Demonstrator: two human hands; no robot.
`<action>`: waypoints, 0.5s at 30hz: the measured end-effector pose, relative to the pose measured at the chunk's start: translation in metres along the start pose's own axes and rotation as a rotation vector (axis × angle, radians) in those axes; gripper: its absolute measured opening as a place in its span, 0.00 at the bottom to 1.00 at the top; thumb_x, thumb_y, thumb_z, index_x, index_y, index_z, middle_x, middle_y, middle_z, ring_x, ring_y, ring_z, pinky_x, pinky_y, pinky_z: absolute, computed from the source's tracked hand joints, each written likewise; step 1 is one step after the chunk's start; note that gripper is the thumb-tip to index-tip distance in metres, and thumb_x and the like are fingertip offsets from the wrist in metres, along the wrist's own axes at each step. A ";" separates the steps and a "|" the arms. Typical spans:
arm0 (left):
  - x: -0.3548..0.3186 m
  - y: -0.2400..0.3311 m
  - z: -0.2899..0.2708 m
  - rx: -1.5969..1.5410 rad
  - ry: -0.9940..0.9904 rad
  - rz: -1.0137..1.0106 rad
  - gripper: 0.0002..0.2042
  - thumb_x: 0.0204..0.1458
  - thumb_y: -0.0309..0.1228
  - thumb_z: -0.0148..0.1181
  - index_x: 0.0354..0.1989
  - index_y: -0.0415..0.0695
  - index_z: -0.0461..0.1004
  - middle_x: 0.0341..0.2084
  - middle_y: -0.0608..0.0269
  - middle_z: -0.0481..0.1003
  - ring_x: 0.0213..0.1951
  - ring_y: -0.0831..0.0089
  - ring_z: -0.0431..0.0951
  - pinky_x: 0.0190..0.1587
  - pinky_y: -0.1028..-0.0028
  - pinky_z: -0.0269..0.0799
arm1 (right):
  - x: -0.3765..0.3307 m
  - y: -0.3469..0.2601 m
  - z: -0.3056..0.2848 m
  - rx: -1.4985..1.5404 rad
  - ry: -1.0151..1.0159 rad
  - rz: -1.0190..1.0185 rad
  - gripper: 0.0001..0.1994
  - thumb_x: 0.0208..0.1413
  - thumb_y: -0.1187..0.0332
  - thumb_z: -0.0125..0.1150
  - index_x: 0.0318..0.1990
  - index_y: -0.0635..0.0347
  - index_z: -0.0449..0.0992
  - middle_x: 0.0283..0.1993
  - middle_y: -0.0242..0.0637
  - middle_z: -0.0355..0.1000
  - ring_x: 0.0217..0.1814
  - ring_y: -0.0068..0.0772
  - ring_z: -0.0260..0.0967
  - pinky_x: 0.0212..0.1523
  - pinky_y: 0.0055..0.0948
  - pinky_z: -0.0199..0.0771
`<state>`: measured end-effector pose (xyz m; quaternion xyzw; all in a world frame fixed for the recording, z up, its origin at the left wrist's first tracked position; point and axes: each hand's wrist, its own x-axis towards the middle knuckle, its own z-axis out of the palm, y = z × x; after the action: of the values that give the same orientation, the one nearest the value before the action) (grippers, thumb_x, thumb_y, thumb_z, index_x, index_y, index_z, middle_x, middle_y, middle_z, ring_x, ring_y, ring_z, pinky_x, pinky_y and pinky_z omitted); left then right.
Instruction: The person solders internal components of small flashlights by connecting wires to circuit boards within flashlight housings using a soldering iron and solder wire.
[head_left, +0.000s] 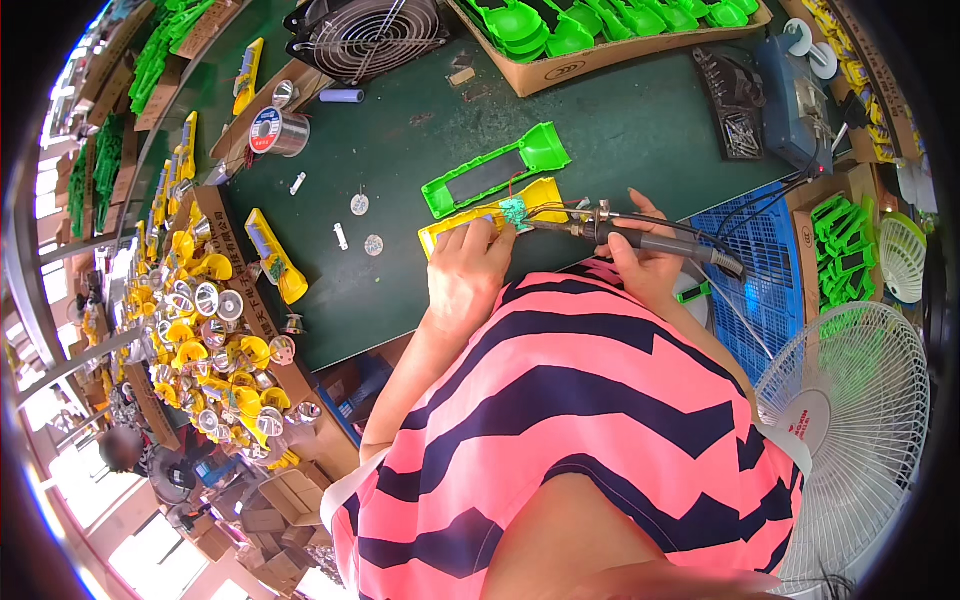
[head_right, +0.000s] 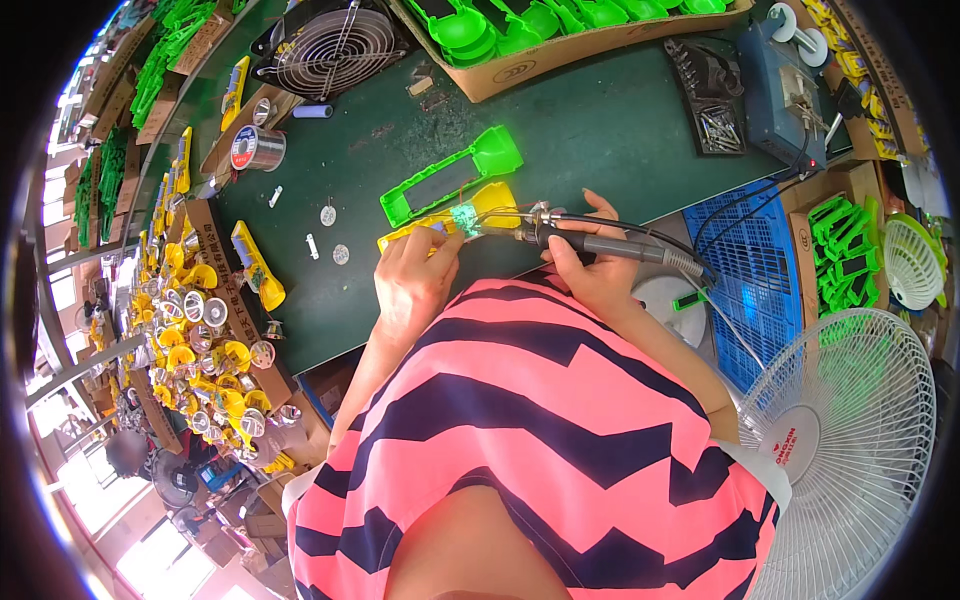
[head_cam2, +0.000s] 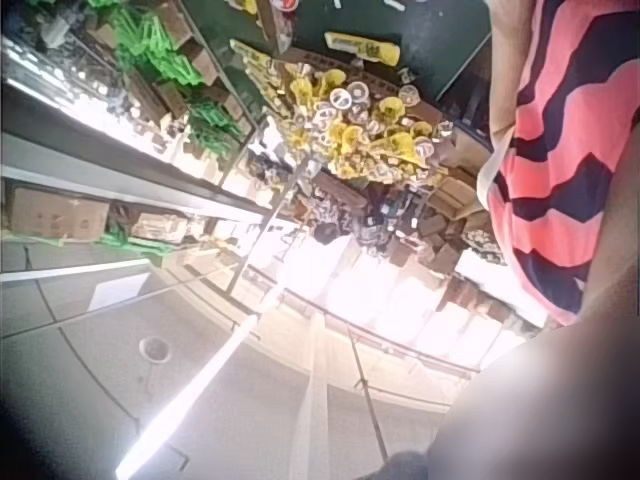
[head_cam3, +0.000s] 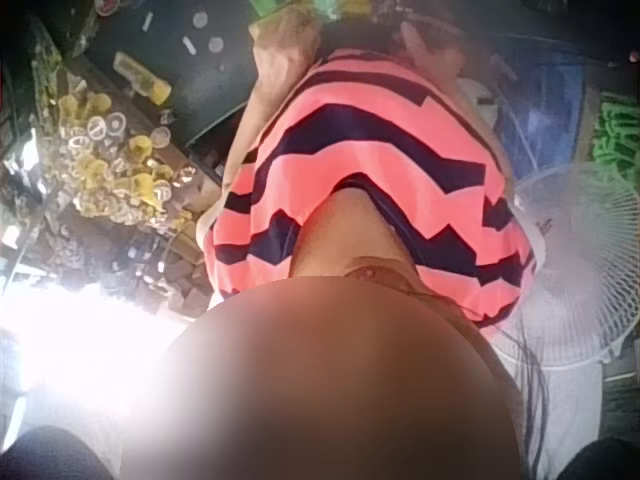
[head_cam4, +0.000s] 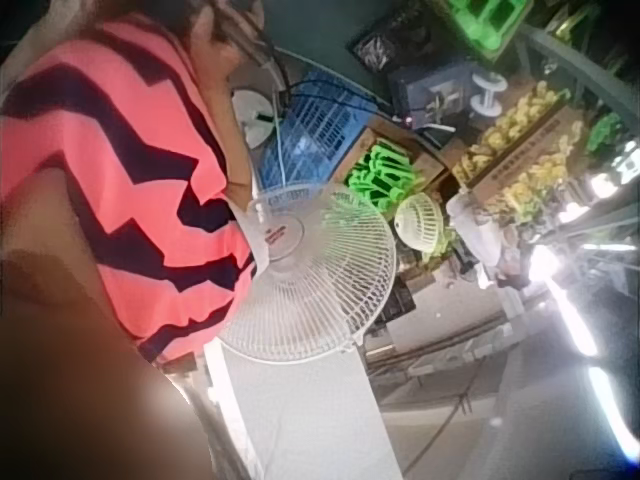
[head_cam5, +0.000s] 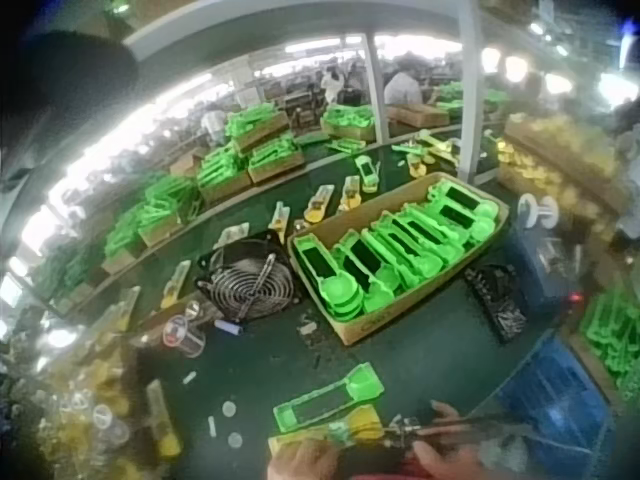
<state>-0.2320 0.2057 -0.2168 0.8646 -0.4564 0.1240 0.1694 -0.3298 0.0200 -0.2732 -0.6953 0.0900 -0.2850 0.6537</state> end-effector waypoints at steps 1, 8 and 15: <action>0.000 0.000 0.001 0.005 0.006 0.003 0.11 0.32 0.23 0.60 0.30 0.45 0.76 0.21 0.66 0.68 0.22 0.69 0.70 0.25 0.72 0.65 | 0.000 0.000 0.001 0.003 0.001 0.015 0.07 0.44 0.76 0.58 0.33 0.63 0.71 0.17 0.29 0.73 0.28 0.16 0.70 0.59 0.43 0.51; -0.001 -0.001 -0.001 0.008 -0.001 0.007 0.10 0.33 0.24 0.61 0.29 0.45 0.76 0.22 0.66 0.68 0.23 0.69 0.70 0.24 0.72 0.65 | -0.005 0.027 -0.011 -0.237 -0.207 -0.116 0.10 0.45 0.82 0.54 0.37 0.72 0.67 0.52 0.56 0.56 0.29 0.30 0.73 0.29 0.20 0.77; -0.001 -0.001 -0.001 -0.005 0.017 -0.018 0.10 0.34 0.24 0.61 0.29 0.47 0.76 0.22 0.66 0.68 0.23 0.70 0.70 0.24 0.72 0.66 | -0.001 -0.012 0.004 0.235 0.037 0.273 0.09 0.46 0.80 0.56 0.37 0.69 0.68 0.39 0.45 0.69 0.29 0.26 0.72 0.36 0.24 0.72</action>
<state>-0.2316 0.2074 -0.2170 0.8673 -0.4473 0.1287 0.1765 -0.3312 0.0258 -0.2614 -0.5899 0.1617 -0.2148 0.7614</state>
